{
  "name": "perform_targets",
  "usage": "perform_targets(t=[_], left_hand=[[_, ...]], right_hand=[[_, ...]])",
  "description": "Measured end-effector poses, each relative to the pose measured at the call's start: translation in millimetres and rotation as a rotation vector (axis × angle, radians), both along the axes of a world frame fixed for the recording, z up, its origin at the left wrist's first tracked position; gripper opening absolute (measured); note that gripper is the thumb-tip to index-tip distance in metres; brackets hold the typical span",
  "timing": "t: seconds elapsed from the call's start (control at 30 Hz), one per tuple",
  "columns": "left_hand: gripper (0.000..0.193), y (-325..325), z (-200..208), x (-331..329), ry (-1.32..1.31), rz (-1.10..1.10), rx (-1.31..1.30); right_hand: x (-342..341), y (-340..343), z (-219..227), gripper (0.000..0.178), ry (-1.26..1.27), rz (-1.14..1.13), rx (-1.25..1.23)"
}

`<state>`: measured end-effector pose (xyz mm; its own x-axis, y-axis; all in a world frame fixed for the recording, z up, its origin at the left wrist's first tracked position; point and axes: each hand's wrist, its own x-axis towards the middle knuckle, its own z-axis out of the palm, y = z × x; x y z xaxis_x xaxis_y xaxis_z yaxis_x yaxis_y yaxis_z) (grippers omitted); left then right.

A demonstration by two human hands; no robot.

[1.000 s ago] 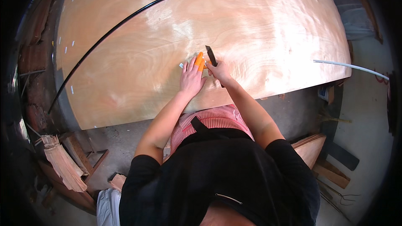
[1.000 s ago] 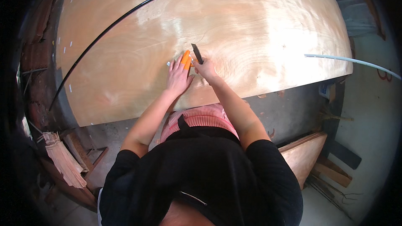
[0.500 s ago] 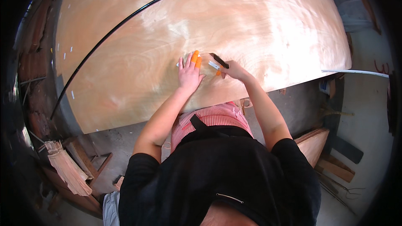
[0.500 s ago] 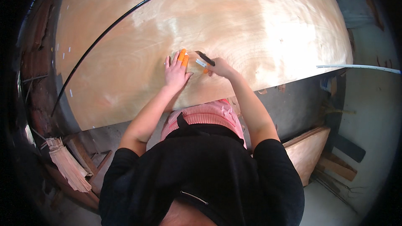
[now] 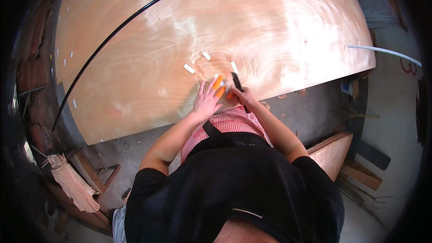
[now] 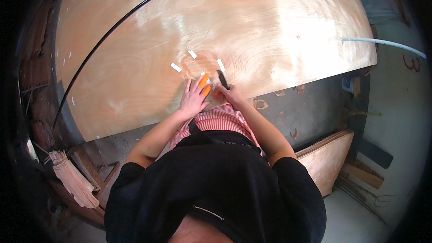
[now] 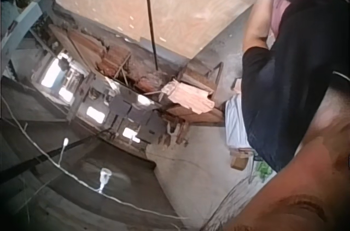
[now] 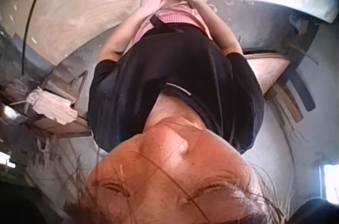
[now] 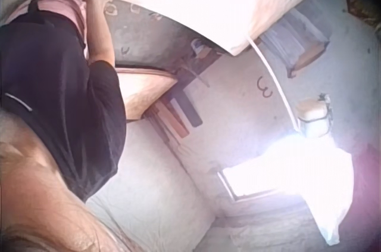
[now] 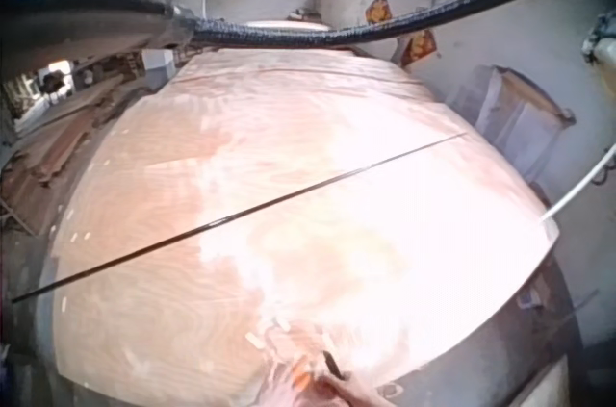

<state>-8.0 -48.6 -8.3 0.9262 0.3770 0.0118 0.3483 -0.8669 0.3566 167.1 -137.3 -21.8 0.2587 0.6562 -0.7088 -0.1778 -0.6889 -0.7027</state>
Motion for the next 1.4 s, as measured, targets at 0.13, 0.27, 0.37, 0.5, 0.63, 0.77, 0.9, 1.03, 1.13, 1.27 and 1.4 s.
perform_targets(t=[0.13, 0.27, 0.37, 0.5, 0.63, 0.77, 0.9, 1.03, 1.13, 1.27, 1.4], left_hand=[[0.061, -8, -12, -8, -0.006, -0.169, -0.065], [0.066, 17, -10, 5, -0.137, 0.11, 0.045], [0.07, 44, 4, 19, -0.111, 0.288, 0.062], [0.07, 52, 10, 15, -0.053, 0.269, 0.044], [0.066, 72, 21, -15, -0.193, 0.437, 0.045], [0.069, 125, 5, -118, -0.082, 0.945, 0.284], [0.075, 122, -3, -192, 0.079, 0.949, 0.286], [0.08, 110, -1, -200, 0.018, 0.946, 0.188], [0.082, 87, 10, -209, 0.102, 0.934, 0.133], [0.08, 45, -10, -186, -0.012, 0.898, -0.006], [0.075, 10, 20, -243, -0.038, 0.934, 0.018]], right_hand=[[15, -22, 1, 0.035, -0.025, -0.151, 0.07], [26, -34, -7, 0.03, -0.097, -0.266, 0.053], [27, -30, -5, 0.027, -0.021, -0.309, 0.122], [27, -21, -6, 0.026, -0.007, -0.325, 0.157], [27, -22, -6, 0.022, -0.105, -0.276, 0.143], [18, -22, 28, 0.02, -0.182, -0.277, 0.106], [-2, -27, 26, 0.032, -0.203, -0.227, 0.087], [-36, -12, 19, 0.025, -0.212, -0.15, 0.121], [-75, 8, 41, 0.026, -0.232, -0.016, 0.187], [-67, 16, 36, 0.028, -0.397, 0.181, 0.151], [-122, 2, 3, 0.026, -0.382, 0.364, 0.244]])
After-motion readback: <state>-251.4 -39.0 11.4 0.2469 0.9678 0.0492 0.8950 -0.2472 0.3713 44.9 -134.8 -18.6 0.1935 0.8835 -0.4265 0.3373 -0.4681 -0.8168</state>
